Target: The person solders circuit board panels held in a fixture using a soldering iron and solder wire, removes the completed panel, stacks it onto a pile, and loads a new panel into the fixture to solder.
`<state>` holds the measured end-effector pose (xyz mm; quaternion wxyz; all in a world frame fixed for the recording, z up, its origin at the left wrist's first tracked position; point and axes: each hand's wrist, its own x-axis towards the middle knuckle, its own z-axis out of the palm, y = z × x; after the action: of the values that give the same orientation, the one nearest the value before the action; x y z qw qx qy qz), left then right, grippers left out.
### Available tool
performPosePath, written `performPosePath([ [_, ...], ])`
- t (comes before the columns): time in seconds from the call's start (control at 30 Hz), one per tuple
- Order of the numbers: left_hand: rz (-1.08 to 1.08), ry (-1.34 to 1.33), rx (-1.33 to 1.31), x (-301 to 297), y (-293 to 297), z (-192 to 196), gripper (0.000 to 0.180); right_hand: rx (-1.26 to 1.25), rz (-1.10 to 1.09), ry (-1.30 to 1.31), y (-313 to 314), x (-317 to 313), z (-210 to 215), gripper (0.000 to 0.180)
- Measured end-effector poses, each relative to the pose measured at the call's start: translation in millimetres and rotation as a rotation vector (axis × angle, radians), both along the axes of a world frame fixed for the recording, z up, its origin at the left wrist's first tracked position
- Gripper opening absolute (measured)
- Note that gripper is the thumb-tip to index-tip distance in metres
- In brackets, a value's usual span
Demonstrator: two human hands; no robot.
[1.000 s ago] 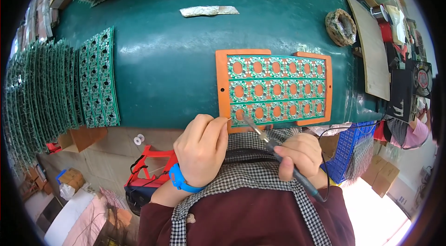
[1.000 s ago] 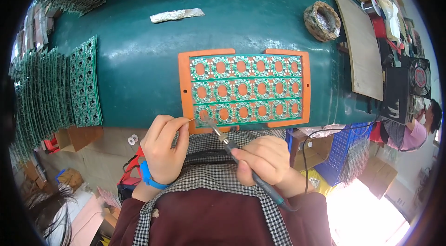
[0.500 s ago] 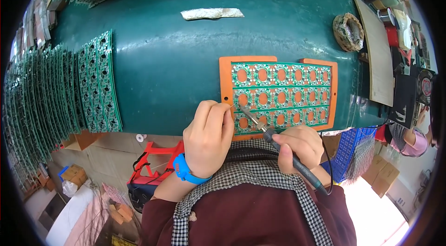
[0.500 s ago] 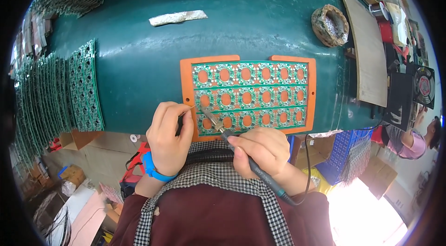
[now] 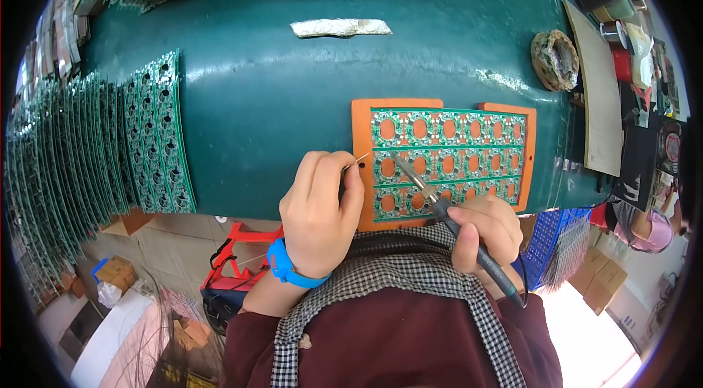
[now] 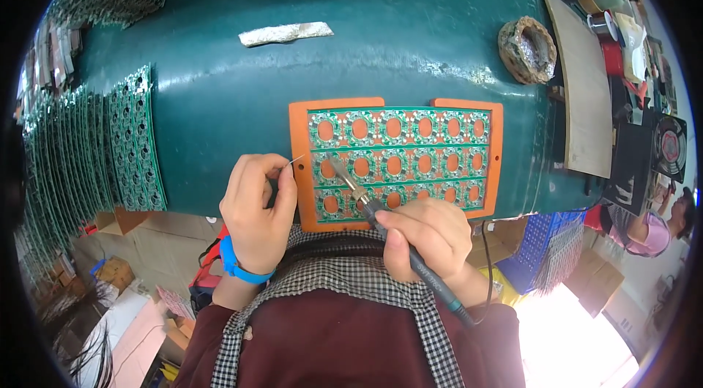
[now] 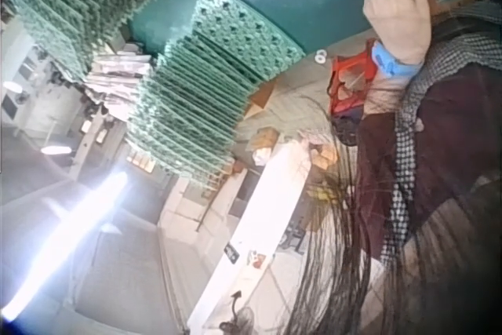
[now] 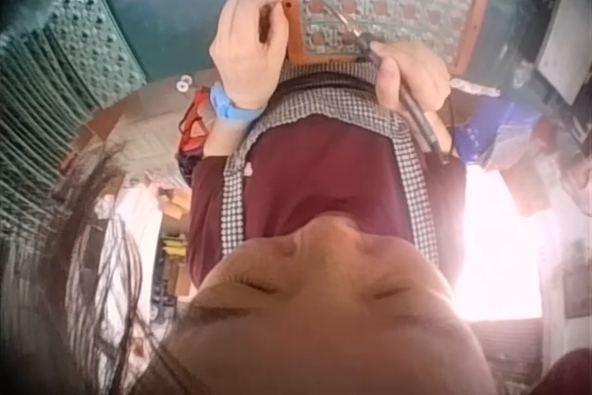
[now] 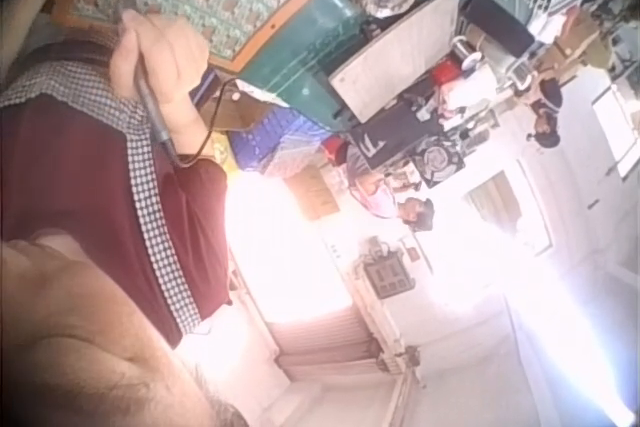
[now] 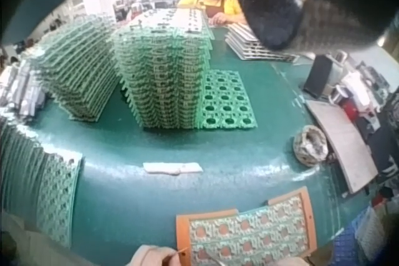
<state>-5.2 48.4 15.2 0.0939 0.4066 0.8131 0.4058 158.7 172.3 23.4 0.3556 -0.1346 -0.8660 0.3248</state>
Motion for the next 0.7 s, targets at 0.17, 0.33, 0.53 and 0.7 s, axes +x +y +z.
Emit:
performPosePath([
  [0.17, -0.016, 0.071, -0.018, -4, 13, -5, 0.015, -0.042, 0.003, 0.006, 6, -14, -5, 0.010],
  [0.33, -0.019, 0.069, -0.034, -3, 19, -7, 0.014, -0.057, 0.018, 0.021, 7, -20, -7, 0.010],
  [0.53, -0.055, 0.044, -0.019, -6, 19, -7, 0.012, -0.011, 0.051, -0.064, 2, -21, -4, 0.014],
  [0.7, -0.015, 0.042, -0.055, -7, 11, -6, 0.013, 0.048, 0.033, -0.037, 7, -13, -7, 0.011],
])
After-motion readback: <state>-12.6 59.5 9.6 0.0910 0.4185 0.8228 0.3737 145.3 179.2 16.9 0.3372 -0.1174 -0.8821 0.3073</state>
